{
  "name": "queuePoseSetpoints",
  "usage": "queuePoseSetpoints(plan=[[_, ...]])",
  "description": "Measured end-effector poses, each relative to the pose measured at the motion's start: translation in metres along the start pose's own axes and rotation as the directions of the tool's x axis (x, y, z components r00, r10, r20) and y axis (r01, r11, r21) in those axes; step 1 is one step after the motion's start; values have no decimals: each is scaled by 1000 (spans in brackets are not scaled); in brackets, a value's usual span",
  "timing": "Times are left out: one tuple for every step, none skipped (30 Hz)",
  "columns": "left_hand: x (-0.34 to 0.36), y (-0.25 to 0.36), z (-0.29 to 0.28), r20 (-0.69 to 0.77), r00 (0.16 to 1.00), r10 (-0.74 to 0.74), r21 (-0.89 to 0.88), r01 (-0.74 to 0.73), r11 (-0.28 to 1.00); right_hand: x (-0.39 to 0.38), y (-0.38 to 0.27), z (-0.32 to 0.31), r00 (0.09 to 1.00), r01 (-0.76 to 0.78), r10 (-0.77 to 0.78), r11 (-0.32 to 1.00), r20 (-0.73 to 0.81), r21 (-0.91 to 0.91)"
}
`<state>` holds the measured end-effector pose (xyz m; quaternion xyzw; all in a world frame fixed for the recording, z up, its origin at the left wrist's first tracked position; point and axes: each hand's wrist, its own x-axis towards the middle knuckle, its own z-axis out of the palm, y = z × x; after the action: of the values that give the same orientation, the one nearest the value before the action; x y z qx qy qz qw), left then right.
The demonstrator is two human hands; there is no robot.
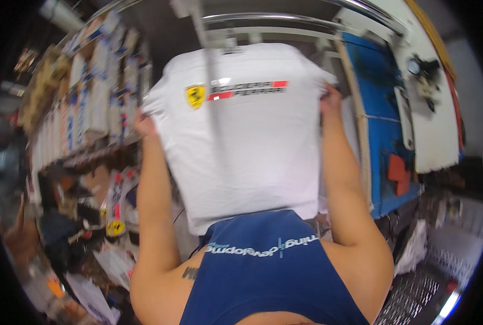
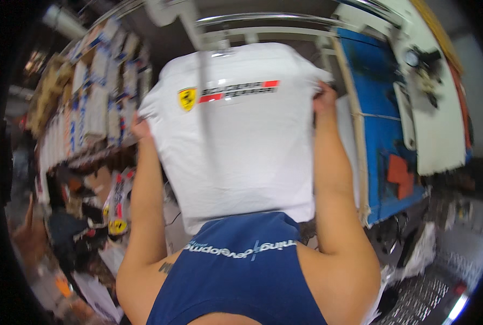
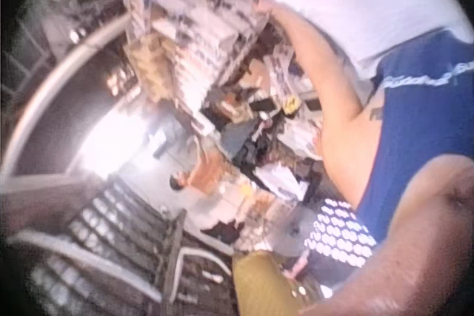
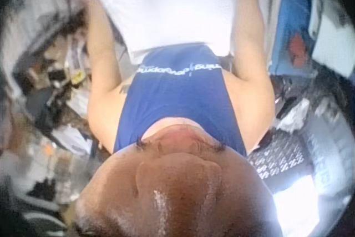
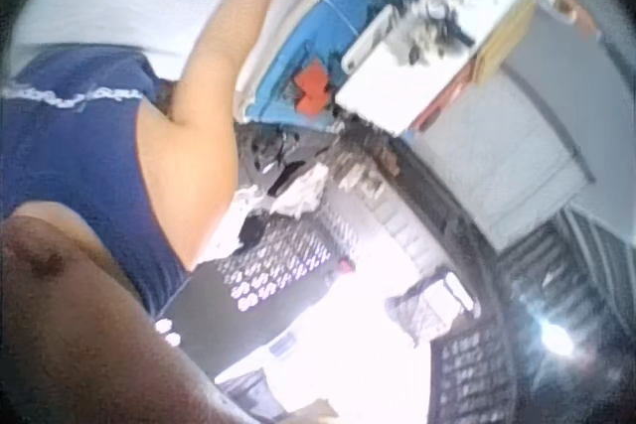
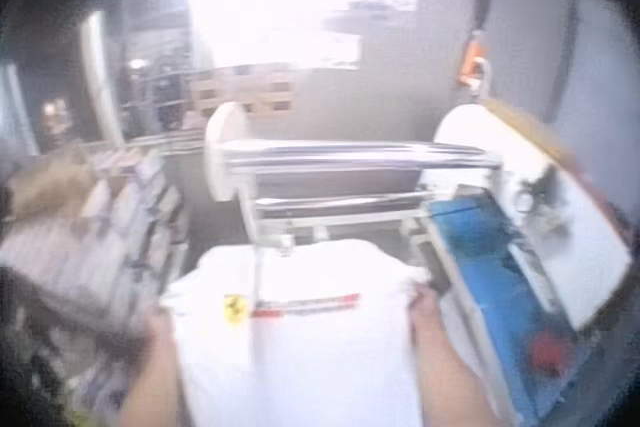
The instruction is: The person places white t-shirts onto a heat press, aligns printed transfer sheets with Ferrari graphics, and operates the press to apply the designs. They handle multiple shirts and transfers, smoothing each sheet before pressing and stacking finished shirts.
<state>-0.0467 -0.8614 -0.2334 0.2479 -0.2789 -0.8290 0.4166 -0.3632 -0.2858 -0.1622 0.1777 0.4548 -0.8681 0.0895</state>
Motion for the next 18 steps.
queuePoseSetpoints(plan=[[0, 0, 1, -38, 999, -11, 10, 11, 1000, 1, -1, 0, 996, -73, 70, 995, 58, 60], [-2, 1, 2, -21, 1000, 8, -38, -9, 999, -1, -3, -3, 980, -108, 94, 992, 174, 70], [-3, -1, 5, -52, 998, -17, -34, 16, 999, -1, -4, -2, 985, -127, 118, 990, 128, 65], [-6, -1, 7, -26, 1000, 18, -54, -19, 998, -5, -5, -3, 978, -140, 127, 988, 164, 68], [-9, -2, 12, 4, 1000, 21, -37, -21, 999, -6, -6, -2, 976, -112, 94, 990, 197, 82], [-12, -1, 16, 105, 994, 21, -52, -16, 999, -8, -6, -1, 977, -118, 105, 991, 183, 61], [-17, 0, 23, 52, 999, -7, -27, 8, 1000, -10, -8, 1, 978, -95, 83, 994, 193, 59], [-21, 3, 30, 68, 997, -31, -30, 33, 999, -12, -9, 4, 978, -106, 97, 994, 186, 39], [-27, 7, 38, 37, 997, -61, -33, 62, 998, -15, -12, 7, 977, -102, 94, 994, 190, 30], [-33, 11, 48, 72, 993, -97, 20, 96, 995, -18, -15, 11, 982, -122, 114, 991, 148, 48], [-41, 16, 57, 58, 989, -138, 73, 133, 988, -24, -18, 15, 965, -136, 138, 990, 225, -23], [-50, 20, 67, 23, 980, -195, 130, 191, 973, -31, -21, 19, 955, -171, 183, 983, 232, -74], [-59, 24, 77, -114, 952, -286, 410, 307, 859, -39, -23, 26, 962, -195, 216, 972, 169, -134], [-77, 30, 82, -295, 895, -335, 630, 446, 636, -56, -30, 24, 952, -275, 305, 810, -28, -518], [-90, 31, 90, -452, 833, -319, 766, 545, 340, -72, -29, 26, 980, -192, 59, 499, -187, -845], [-111, 31, 95, -187, 977, -103, 958, 204, 200, -94, -22, 27, 973, 40, -231, 238, -16, -970], [-135, 30, 98, 157, 986, 57, 987, -156, -25, -115, -14, 29, 875, 214, -422, -104, 238, -971], [-151, 27, 104, 496, 857, 141, 848, -442, -293, -132, -4, 32, 773, 416, -425, -221, 471, -882]])
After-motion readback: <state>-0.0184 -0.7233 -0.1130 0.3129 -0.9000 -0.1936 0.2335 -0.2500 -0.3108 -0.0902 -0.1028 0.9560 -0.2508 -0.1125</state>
